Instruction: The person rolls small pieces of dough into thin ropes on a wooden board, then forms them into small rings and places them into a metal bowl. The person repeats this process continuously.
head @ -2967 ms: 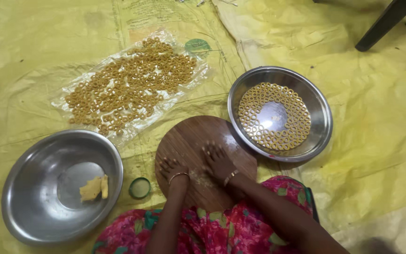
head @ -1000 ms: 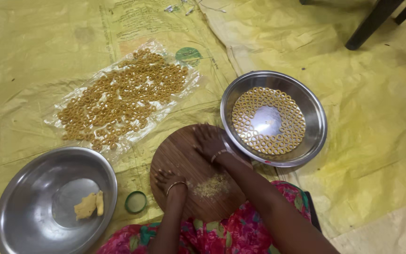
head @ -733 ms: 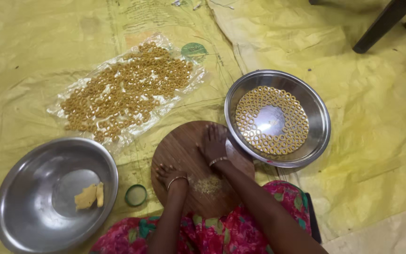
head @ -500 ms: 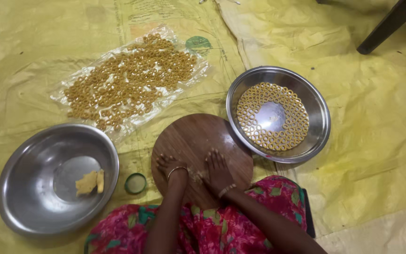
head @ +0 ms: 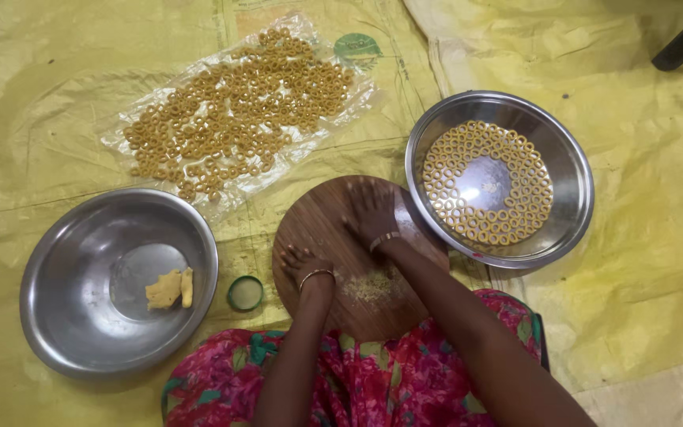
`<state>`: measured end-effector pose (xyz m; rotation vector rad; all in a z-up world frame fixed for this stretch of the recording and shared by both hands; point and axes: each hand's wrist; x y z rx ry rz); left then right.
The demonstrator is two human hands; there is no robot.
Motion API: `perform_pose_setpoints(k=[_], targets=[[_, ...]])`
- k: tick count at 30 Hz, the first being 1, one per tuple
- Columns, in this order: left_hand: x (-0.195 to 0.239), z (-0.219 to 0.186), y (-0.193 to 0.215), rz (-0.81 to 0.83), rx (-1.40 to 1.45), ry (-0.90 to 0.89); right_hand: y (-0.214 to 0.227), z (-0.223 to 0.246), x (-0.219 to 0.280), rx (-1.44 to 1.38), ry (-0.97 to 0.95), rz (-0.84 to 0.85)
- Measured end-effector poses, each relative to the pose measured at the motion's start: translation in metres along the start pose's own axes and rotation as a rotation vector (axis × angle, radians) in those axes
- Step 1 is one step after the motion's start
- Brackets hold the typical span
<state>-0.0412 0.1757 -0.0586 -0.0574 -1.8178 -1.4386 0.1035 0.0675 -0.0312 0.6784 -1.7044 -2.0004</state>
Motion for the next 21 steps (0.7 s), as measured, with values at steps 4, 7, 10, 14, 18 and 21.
perform_pose_setpoints(k=[4,7,10,14,18,21], targets=[[0.007,0.000,0.011,0.096,-0.010,-0.030,0.002,0.010,-0.013,0.040,-0.120,-0.018],[0.000,0.000,0.004,0.019,0.051,0.015,0.006,0.018,0.015,0.064,-0.121,0.000],[-0.016,0.000,-0.006,0.044,0.065,0.038,0.016,0.027,0.060,0.047,-0.070,0.110],[-0.029,0.005,-0.031,-0.082,-0.008,0.025,0.033,0.023,0.143,-0.016,0.173,0.077],[-0.039,0.007,-0.041,-0.081,0.047,0.029,0.040,0.015,0.177,-0.106,0.243,0.124],[-0.037,0.006,-0.042,-0.129,0.064,0.040,0.032,0.018,0.152,0.007,0.219,0.126]])
Point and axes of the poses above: each hand's wrist, its own x-axis away from the middle knuckle, its own y-axis out of the back of the hand, z = x × y, and after that the axes turned 8 degrees about -y, right-handed
